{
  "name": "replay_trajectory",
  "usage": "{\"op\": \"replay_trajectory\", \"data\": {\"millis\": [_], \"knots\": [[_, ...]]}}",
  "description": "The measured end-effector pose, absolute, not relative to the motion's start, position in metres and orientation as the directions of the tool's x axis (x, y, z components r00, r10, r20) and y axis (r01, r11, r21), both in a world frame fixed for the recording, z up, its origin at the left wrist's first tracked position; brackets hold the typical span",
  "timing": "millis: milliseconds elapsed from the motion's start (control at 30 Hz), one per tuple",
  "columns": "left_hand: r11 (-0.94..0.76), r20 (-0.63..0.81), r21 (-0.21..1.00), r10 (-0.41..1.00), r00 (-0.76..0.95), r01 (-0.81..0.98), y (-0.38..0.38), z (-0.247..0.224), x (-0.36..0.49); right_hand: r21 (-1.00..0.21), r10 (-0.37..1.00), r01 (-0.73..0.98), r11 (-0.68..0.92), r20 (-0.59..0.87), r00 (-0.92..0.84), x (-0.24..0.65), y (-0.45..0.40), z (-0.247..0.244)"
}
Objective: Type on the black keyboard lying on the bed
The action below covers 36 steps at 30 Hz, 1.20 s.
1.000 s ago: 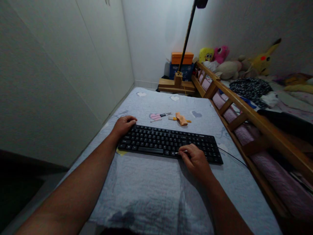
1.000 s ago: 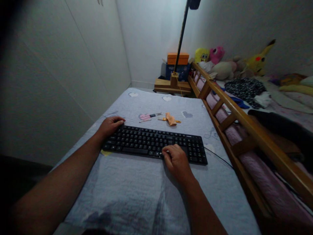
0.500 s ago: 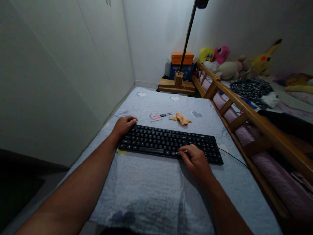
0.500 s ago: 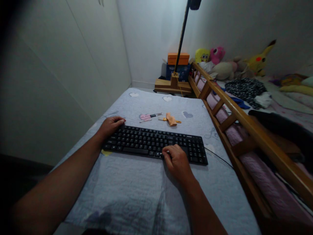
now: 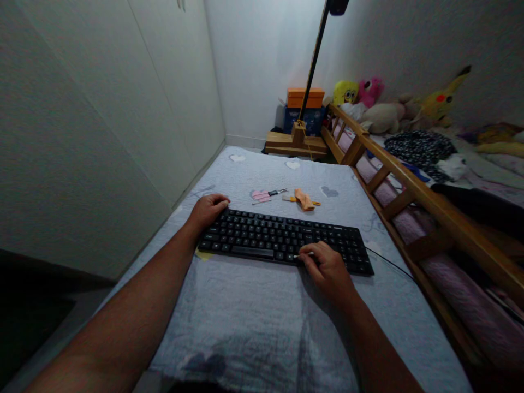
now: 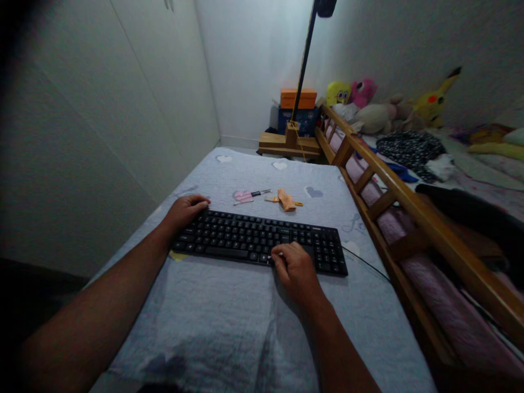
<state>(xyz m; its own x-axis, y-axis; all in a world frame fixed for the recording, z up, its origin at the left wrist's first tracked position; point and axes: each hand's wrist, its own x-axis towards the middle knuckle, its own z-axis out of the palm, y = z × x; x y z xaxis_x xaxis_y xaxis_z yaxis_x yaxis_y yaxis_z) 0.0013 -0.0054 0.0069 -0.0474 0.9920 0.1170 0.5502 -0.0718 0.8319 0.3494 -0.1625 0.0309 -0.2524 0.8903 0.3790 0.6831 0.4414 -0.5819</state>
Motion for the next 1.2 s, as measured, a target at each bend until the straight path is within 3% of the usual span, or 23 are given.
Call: {"op": "replay_trajectory", "data": {"millis": [1200], "knots": [[-0.083,0.123,0.83,0.992,-0.037,0.552,-0.0031,0.0029,-0.0019,-0.592,0.887,0.669,0.449,0.384,-0.255,0.3499,-0.1581,0.0268]]}}
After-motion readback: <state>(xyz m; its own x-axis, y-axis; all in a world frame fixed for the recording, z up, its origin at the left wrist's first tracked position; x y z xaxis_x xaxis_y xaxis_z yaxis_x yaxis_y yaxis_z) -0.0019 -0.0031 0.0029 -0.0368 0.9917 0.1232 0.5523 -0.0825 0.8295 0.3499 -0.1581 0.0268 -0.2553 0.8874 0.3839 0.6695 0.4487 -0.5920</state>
